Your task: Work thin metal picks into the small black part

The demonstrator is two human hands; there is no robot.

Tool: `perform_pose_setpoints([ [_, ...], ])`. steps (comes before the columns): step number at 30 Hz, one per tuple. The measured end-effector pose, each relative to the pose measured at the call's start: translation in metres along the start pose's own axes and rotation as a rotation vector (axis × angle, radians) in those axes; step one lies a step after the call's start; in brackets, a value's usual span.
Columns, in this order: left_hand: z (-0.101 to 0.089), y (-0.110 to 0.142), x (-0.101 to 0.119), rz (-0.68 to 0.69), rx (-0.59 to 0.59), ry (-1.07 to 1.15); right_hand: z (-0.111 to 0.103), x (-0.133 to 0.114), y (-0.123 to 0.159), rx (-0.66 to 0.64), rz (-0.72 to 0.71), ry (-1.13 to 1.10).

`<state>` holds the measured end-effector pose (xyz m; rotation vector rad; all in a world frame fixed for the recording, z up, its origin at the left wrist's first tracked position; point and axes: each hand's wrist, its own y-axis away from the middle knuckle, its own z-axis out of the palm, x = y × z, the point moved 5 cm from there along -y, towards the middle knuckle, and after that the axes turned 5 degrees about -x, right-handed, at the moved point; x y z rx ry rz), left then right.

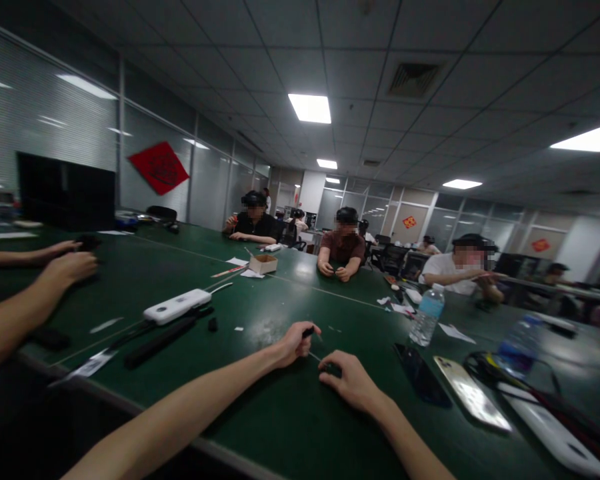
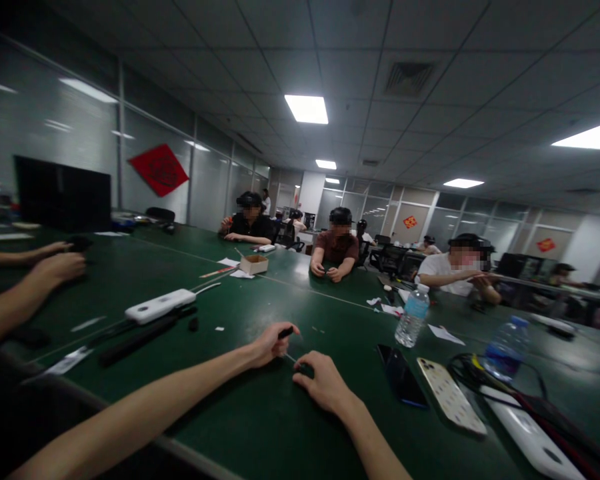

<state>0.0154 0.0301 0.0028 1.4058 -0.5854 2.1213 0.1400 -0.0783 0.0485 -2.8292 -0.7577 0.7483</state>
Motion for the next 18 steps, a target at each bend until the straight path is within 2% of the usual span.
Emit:
perform_pose_setpoints([
  [6,0.016,0.009,-0.004,-0.069,-0.074,-0.001,-0.016,0.000,0.001,0.216,-0.037,-0.045],
  [11,0.041,0.015,-0.016,-0.234,-0.168,-0.003,-0.020,0.000,0.001,0.329,-0.092,-0.071],
  [14,0.050,0.019,-0.022,-0.337,-0.217,0.015,-0.020,0.000,0.000,0.362,-0.131,-0.069],
  [18,0.052,0.022,-0.022,-0.391,-0.263,0.022,-0.019,-0.001,0.001,0.350,-0.176,-0.063],
])
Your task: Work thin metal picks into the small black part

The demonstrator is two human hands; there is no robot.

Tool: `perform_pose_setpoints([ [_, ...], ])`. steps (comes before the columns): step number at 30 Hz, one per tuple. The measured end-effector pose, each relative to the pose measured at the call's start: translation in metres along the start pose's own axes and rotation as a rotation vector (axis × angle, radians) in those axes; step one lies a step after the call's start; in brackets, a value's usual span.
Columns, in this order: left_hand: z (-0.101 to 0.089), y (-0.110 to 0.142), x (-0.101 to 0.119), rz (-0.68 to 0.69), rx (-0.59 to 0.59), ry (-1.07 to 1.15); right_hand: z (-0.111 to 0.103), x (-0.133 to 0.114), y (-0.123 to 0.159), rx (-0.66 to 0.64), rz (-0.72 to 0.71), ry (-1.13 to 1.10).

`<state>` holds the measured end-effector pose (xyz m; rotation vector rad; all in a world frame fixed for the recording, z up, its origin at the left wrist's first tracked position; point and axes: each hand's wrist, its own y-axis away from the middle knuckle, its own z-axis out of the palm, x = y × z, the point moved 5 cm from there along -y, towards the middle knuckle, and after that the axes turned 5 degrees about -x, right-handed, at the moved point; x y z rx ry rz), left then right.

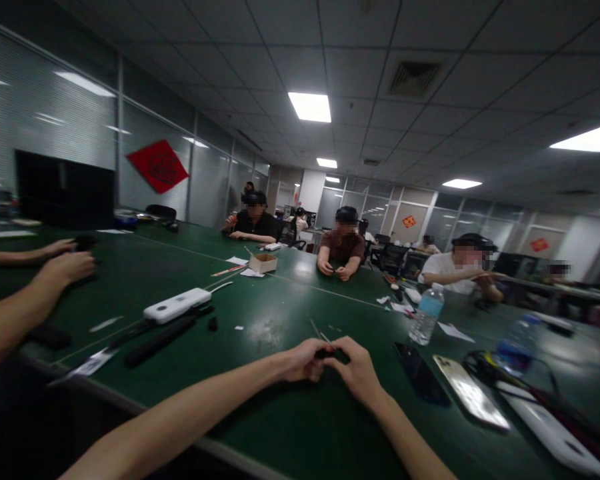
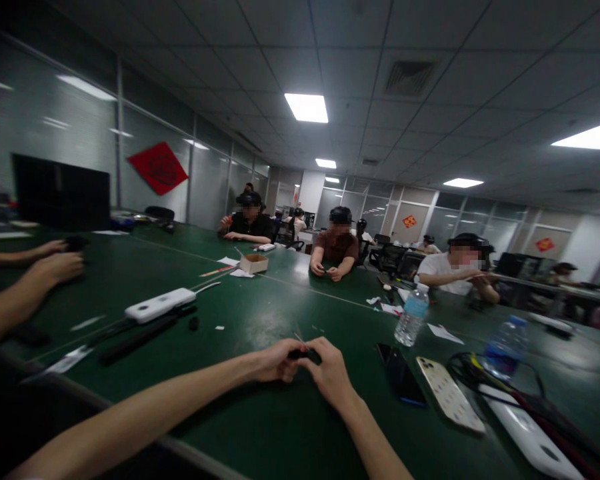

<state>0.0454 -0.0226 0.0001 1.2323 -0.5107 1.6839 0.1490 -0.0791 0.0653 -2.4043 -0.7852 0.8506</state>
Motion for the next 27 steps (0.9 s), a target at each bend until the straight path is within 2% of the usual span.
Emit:
perform_pose_setpoints([
  [7,-0.0046,-0.0027,0.0002,0.021,-0.036,0.056,0.0014,0.0013,0.0020,0.002,-0.034,0.075],
  [13,-0.0093,-0.0060,-0.0024,-0.009,-0.003,0.090,0.0059,-0.0006,0.0038,-0.028,-0.050,0.174],
  [23,-0.0025,-0.0013,-0.0031,-0.103,-0.029,-0.066,0.0075,-0.0024,0.0045,-0.009,-0.120,0.098],
  [27,0.0004,0.0008,-0.0017,-0.083,-0.076,-0.076,0.0095,-0.0047,0.0046,0.000,-0.143,0.081],
])
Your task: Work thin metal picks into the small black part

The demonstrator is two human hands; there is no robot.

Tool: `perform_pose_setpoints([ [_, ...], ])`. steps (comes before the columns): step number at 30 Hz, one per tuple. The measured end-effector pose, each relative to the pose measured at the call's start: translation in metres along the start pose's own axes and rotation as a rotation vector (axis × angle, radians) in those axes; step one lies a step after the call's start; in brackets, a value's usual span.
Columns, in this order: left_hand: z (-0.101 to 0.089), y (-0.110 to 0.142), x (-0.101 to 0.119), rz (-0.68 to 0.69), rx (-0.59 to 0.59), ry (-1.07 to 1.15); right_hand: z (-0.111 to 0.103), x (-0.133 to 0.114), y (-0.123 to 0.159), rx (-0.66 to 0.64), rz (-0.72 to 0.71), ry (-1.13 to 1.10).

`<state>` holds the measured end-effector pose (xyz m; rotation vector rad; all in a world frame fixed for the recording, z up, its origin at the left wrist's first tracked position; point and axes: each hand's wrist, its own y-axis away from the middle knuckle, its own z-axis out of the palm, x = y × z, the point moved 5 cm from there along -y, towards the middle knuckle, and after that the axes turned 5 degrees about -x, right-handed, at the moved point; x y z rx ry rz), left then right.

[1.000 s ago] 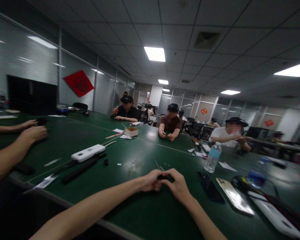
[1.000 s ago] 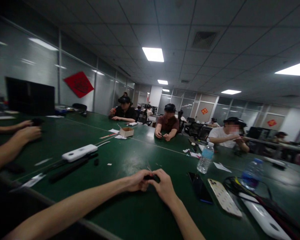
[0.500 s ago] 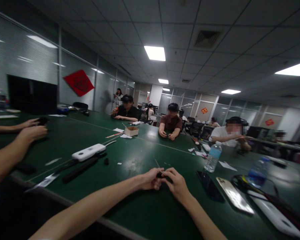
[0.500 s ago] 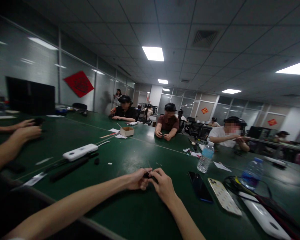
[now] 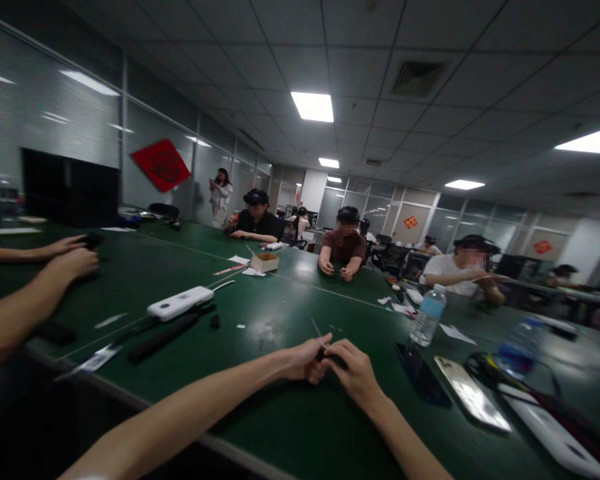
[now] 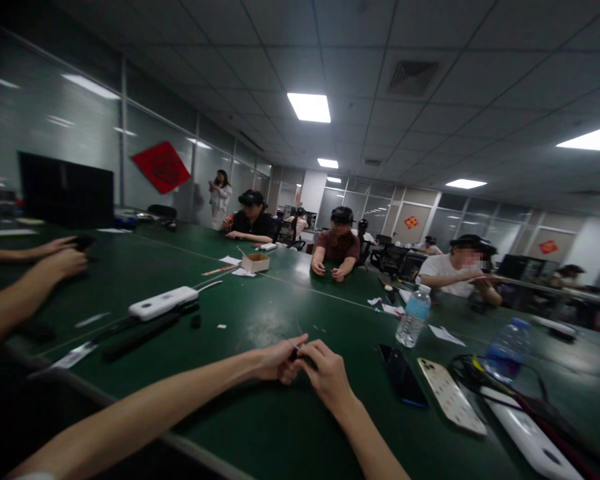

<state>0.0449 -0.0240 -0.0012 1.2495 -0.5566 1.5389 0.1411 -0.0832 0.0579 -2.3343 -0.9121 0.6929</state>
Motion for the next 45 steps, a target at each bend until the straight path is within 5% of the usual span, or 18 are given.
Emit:
perform_pose_setpoints([
  [6,0.0031,0.0017,0.0014,0.004,0.011,0.000,0.0016,0.0037,-0.0006,0.060,0.085,0.029],
  [20,-0.0039,0.0008,0.0036,0.057,0.079,0.061,-0.0021,-0.0009,-0.0007,-0.027,0.055,0.113],
  [32,-0.0039,0.0007,0.0020,0.048,-0.046,0.075,0.0047,0.0000,0.0018,0.047,0.084,0.023],
  [45,0.0032,0.0056,0.0058,0.062,0.064,0.006,0.0009,-0.0003,0.0007,0.030,0.071,0.061],
])
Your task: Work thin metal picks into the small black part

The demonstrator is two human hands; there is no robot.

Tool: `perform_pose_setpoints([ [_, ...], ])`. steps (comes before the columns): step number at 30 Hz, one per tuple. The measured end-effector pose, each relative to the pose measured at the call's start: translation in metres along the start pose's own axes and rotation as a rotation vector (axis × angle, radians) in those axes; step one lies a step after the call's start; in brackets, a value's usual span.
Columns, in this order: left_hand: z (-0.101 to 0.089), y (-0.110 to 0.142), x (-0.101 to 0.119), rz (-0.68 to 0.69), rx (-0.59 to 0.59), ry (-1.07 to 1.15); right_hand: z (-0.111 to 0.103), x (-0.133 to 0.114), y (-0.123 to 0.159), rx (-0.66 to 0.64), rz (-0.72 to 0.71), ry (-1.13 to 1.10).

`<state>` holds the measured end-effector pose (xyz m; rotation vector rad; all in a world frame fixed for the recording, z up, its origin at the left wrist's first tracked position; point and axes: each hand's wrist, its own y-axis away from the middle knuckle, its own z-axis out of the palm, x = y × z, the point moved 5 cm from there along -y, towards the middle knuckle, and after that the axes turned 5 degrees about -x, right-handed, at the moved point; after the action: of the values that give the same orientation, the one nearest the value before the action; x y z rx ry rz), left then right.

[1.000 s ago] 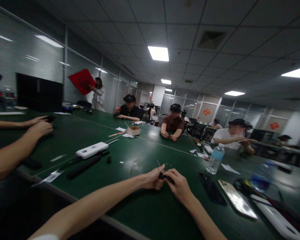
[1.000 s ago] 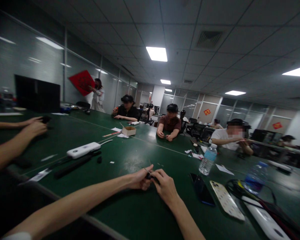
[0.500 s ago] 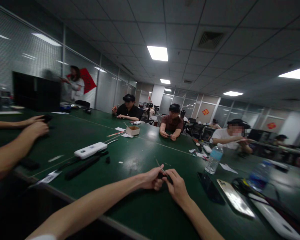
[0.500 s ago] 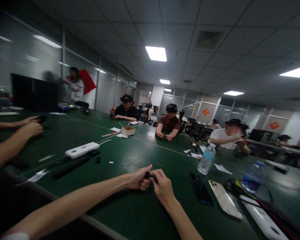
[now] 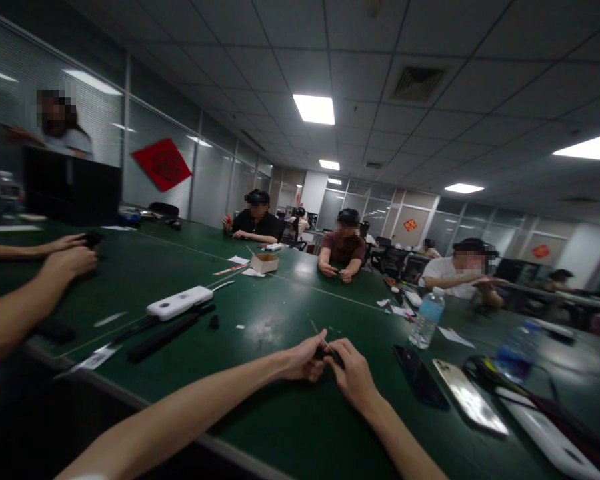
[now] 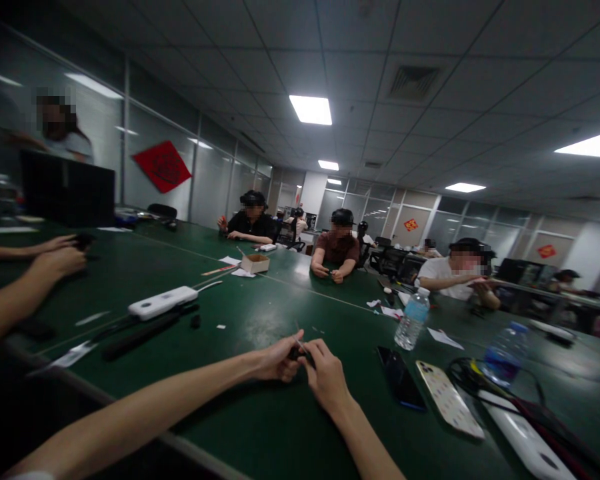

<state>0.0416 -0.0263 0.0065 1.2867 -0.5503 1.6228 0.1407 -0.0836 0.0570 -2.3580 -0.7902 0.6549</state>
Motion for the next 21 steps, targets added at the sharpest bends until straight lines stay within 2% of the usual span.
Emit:
perform_pose_setpoints([
  [8,-0.0019,-0.0045,-0.0005,0.007,0.008,0.018,-0.0037,-0.0025,-0.0008,-0.072,-0.001,0.109],
  [12,-0.0017,-0.0040,0.0004,0.017,0.053,0.025,-0.0053,-0.0059,-0.0018,-0.085,-0.021,0.144],
  [21,-0.0080,-0.0056,0.0007,0.108,0.065,0.107,-0.0084,-0.0008,-0.0010,-0.019,0.001,0.076],
])
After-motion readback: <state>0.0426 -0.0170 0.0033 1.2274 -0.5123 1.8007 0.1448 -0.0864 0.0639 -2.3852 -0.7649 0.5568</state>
